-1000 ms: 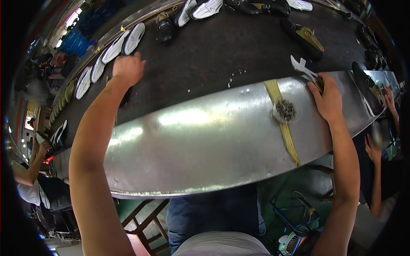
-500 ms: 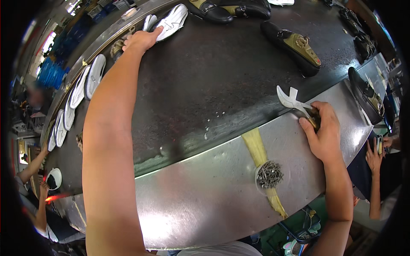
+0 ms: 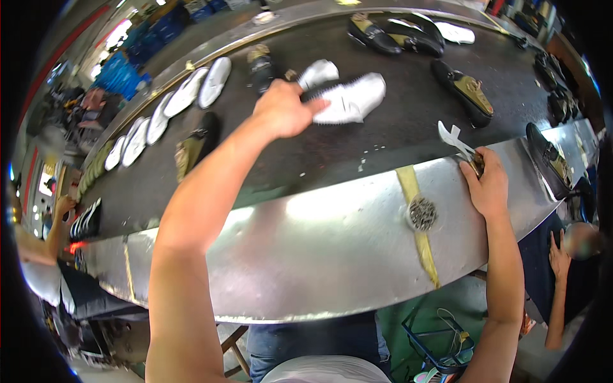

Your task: Stretching and securing shoe uppers over foot-shaped lasts using pincers.

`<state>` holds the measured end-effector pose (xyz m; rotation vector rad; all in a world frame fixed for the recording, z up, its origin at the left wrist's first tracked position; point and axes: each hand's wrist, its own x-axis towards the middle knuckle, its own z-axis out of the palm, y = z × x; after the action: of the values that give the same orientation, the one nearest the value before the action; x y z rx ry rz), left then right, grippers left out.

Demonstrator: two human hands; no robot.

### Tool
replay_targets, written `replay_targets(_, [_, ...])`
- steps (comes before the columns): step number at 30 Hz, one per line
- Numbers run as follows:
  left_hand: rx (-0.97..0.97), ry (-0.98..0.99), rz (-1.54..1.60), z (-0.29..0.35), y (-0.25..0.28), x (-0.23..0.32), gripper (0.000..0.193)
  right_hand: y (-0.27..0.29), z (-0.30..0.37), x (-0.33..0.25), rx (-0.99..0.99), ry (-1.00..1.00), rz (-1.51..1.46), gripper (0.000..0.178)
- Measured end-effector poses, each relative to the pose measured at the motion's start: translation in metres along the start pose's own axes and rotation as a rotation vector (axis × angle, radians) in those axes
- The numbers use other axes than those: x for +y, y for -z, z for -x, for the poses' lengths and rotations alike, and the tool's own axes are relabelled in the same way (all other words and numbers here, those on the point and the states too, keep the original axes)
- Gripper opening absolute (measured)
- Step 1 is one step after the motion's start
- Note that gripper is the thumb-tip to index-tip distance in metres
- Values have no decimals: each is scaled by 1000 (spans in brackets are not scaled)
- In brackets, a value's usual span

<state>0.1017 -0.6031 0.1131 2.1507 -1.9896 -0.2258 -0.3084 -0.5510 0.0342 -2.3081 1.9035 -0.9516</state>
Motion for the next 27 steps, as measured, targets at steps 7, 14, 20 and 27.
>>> replay_targets(7, [-140, 146, 113, 243, 73, -60, 66, -6, 20, 28, 181, 208, 83, 42])
replay_targets(14, [105, 120, 160, 459, 67, -112, 50, 47, 180, -54, 67, 243, -442, 32])
replay_targets(20, [149, -166, -146, 414, 41, -70, 90, 76, 386, -115, -848, -768, -1165, 19])
replay_targets(27, [-390, 175, -159, 312, 42, -52, 80, 119, 455, -126, -1146, -568, -1202, 24])
